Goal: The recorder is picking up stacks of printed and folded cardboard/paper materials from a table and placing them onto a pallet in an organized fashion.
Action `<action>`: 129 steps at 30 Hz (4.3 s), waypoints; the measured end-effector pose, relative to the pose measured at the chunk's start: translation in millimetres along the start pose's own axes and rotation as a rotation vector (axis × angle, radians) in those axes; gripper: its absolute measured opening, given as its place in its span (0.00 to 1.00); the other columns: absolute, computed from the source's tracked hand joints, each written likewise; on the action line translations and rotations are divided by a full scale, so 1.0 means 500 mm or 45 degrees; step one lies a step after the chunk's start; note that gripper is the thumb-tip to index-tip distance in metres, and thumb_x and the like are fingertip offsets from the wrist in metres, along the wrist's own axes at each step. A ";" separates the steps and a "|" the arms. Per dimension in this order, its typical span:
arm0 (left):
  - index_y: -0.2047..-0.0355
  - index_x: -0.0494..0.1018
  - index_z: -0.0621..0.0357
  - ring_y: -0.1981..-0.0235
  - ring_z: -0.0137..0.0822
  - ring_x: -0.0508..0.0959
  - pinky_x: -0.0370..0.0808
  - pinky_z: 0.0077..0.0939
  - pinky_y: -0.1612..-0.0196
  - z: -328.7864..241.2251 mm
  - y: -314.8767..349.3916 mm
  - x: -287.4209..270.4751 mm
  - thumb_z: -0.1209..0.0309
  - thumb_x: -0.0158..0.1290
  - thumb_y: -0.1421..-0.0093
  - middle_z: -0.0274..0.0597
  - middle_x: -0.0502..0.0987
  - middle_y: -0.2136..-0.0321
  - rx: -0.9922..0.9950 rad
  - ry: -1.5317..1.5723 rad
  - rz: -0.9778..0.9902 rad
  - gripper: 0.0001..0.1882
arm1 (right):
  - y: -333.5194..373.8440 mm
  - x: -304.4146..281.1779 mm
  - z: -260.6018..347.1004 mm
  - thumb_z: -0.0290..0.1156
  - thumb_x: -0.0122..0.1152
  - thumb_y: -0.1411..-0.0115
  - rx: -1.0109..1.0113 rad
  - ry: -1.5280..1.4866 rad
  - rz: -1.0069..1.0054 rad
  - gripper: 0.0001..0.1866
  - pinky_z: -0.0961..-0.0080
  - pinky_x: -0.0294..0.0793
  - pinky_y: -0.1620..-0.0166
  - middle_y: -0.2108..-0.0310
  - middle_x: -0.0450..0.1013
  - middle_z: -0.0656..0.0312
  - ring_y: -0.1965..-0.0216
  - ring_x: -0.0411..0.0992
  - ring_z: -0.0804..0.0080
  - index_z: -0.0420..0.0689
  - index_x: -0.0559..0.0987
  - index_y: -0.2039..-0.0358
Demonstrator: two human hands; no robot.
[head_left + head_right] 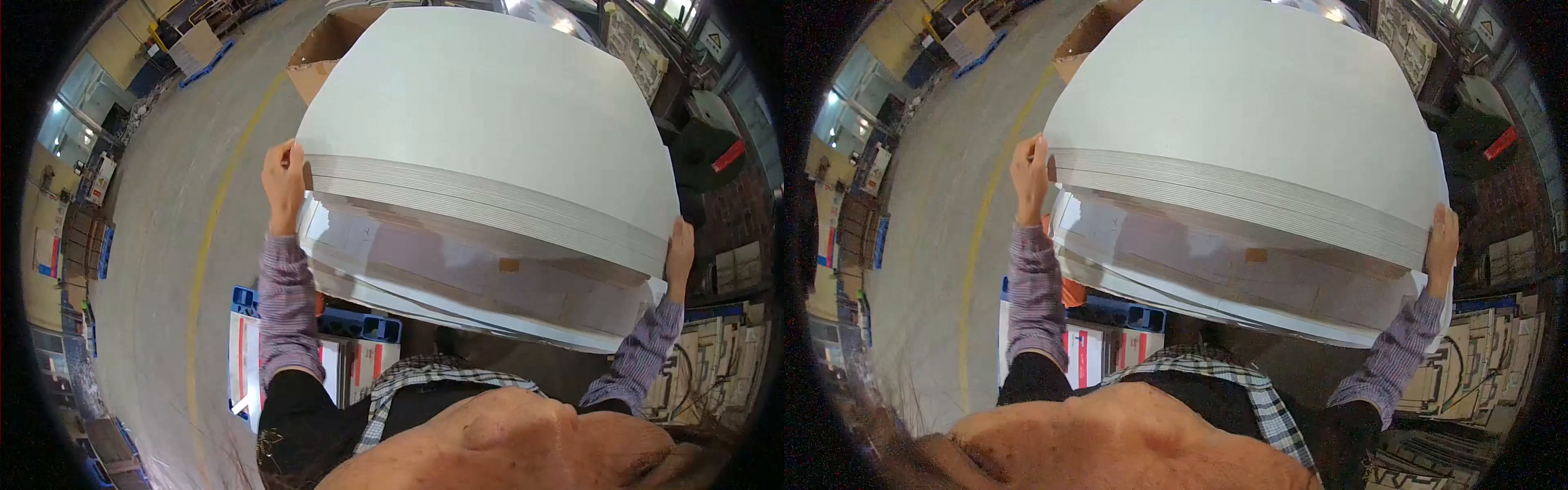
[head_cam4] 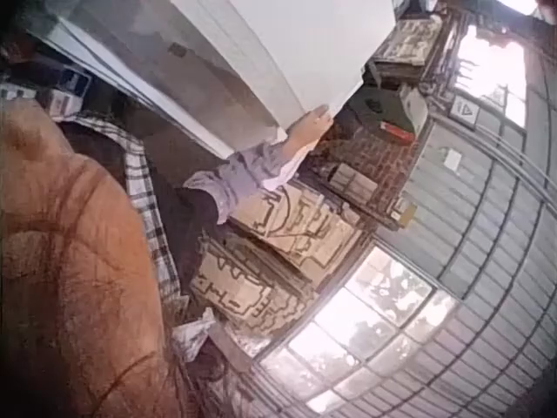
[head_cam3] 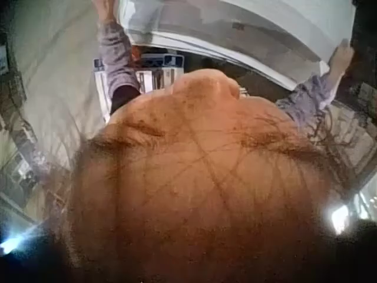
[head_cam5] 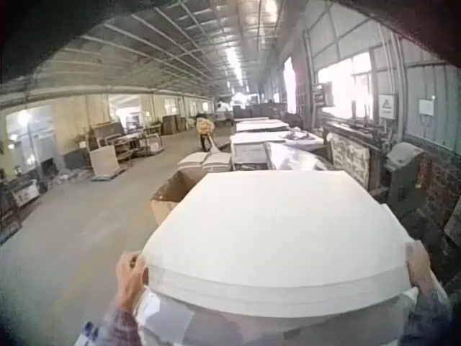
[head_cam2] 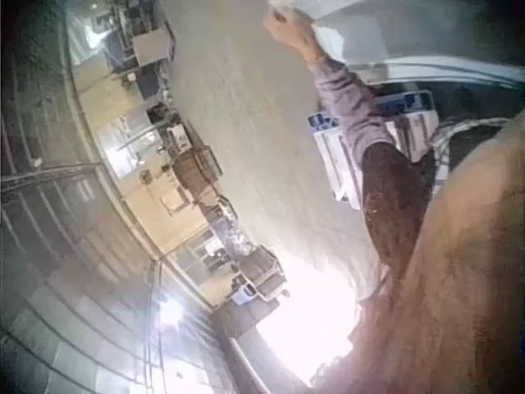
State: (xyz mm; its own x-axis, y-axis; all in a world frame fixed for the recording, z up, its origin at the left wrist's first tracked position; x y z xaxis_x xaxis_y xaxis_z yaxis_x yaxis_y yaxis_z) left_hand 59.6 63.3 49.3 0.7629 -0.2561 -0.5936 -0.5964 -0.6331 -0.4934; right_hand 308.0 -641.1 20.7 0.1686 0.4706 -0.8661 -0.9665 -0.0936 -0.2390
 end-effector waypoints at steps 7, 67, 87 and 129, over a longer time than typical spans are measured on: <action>0.75 0.73 0.67 0.74 0.33 0.71 0.66 0.26 0.68 0.007 0.007 -0.004 0.66 0.49 0.41 0.43 0.73 0.77 -0.033 0.419 -0.690 0.14 | 0.067 -0.062 -0.010 0.48 0.40 0.34 -0.251 -0.382 -0.661 0.27 0.72 0.66 0.55 0.59 0.71 0.55 0.59 0.69 0.64 0.33 0.72 0.55; 0.61 0.73 0.59 0.75 0.40 0.77 0.72 0.33 0.69 0.930 2.405 -0.277 0.72 0.51 0.48 0.48 0.75 0.78 -2.433 -0.227 -0.080 0.12 | 1.519 1.978 0.817 0.46 0.52 0.43 -1.524 0.508 1.320 0.22 0.53 0.69 0.56 0.66 0.73 0.39 0.60 0.71 0.44 0.35 0.77 0.69; 0.49 0.63 0.62 0.54 0.49 0.67 0.65 0.41 0.52 1.141 2.005 -0.281 0.70 0.57 0.53 0.51 0.68 0.58 -1.776 -0.812 0.118 0.29 | 1.501 1.745 0.969 0.36 0.54 0.38 -0.469 -0.149 2.131 0.18 0.78 0.68 0.57 0.60 0.74 0.58 0.62 0.72 0.76 0.33 0.73 0.56; 0.41 0.57 0.58 0.46 0.50 0.61 0.48 0.52 0.40 1.410 1.910 -0.594 0.54 0.43 0.42 0.53 0.64 0.51 -1.677 -0.996 -0.369 0.32 | 1.947 1.682 1.204 0.54 0.50 0.42 -2.708 -0.138 0.686 0.27 0.55 0.50 0.40 0.49 0.67 0.64 0.45 0.62 0.63 0.56 0.70 0.46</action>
State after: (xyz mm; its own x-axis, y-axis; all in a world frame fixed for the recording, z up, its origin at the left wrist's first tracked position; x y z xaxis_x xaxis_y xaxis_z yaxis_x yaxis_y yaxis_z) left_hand -912.4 49.9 -693.6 0.2441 0.1490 -0.9582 0.4939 -0.8695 -0.0094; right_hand -607.7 191.6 -675.8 -0.0485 0.1032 -0.9935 0.6974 -0.7086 -0.1076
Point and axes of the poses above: each hand's wrist, its own y-axis away from the middle knuckle, its own x-axis out of the palm, z = x × y, the point moved 10 cm from there along -y, towards the middle knuckle
